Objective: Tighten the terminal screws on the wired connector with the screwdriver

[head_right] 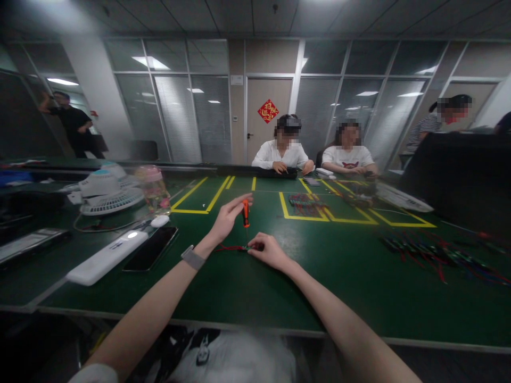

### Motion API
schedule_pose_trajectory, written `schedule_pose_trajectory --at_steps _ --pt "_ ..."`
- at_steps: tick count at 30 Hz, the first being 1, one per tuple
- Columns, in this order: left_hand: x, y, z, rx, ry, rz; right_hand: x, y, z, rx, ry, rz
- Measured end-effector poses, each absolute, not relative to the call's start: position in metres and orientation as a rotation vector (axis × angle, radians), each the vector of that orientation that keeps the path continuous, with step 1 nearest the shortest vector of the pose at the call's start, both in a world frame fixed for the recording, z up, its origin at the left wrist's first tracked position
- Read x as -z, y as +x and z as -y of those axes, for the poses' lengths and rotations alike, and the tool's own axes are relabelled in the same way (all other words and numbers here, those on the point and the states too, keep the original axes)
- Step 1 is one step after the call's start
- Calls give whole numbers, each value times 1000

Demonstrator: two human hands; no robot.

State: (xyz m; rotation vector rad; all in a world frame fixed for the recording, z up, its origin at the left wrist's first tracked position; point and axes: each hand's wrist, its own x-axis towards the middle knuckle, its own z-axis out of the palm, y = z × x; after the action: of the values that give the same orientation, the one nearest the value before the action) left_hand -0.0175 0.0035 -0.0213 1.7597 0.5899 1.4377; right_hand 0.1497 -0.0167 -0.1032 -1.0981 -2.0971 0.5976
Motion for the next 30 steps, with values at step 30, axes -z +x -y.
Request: schedule_pose_trajectory --at_steps 30 --pt "24 -17 -5 -1465 1773 -669 103 151 16 -570 -1092 2131"
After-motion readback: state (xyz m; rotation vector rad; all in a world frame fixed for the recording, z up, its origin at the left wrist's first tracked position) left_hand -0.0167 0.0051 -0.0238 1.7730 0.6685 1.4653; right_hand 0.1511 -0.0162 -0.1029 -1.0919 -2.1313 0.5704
